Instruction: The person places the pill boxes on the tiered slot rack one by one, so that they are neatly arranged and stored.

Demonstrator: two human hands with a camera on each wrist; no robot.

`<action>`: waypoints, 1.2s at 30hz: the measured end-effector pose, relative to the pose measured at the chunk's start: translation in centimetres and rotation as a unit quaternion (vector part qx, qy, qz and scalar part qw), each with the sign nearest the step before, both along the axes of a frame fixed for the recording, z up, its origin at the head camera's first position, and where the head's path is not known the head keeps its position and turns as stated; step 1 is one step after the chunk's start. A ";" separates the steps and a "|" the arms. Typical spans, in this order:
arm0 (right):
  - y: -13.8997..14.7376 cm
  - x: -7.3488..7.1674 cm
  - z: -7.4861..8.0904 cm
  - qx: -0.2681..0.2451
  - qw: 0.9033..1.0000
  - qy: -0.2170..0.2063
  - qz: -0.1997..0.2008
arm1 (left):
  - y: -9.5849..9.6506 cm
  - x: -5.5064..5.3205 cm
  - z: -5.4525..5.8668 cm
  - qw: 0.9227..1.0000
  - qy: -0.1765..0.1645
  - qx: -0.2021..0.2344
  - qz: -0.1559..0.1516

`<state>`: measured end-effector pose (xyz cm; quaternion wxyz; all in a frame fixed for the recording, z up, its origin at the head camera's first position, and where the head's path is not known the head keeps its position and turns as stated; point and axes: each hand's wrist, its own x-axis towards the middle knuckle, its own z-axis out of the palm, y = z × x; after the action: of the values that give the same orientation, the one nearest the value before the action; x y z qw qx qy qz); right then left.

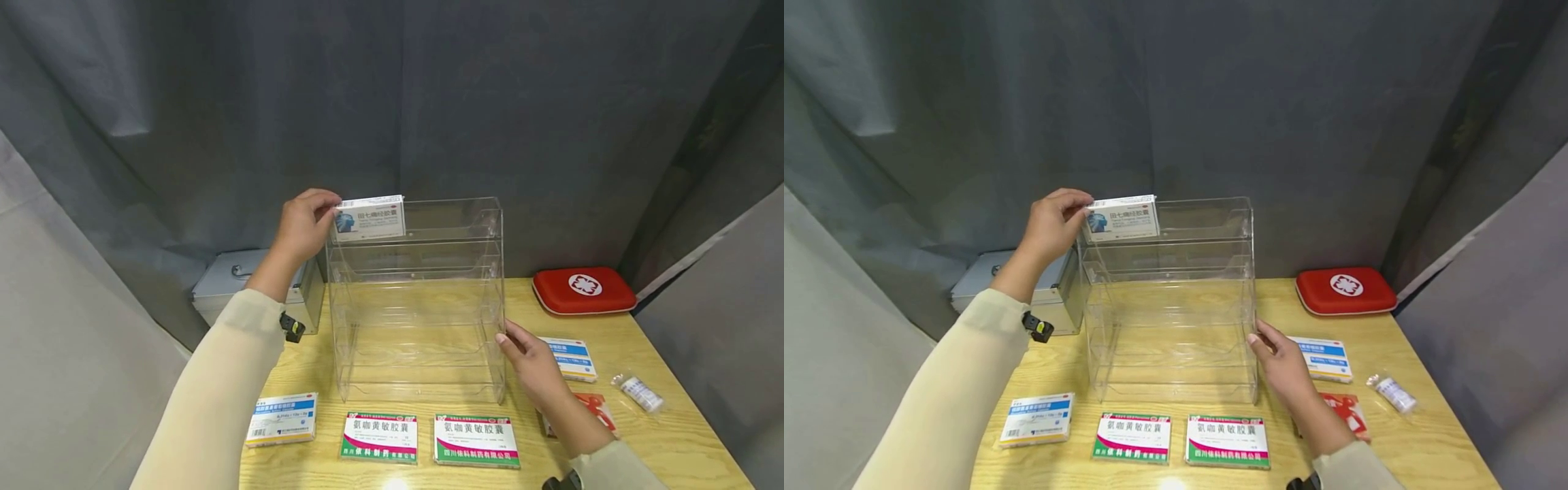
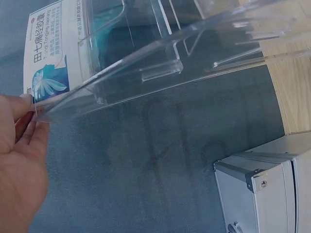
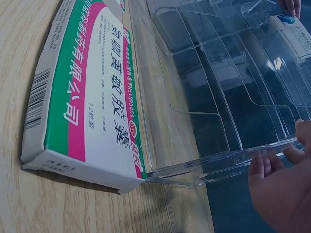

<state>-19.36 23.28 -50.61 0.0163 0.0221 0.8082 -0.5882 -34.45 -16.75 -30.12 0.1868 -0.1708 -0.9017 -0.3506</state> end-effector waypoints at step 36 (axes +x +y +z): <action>0.3 -0.4 -0.2 0.015 1.000 -0.020 -0.003 | -15.0 10.7 -15.0 0.961 -0.247 0.032 -0.122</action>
<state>-19.73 23.59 -50.78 0.0301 0.0364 0.8164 -0.5756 -23.72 -31.77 -45.08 -0.0805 -0.1816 -0.8805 -0.4305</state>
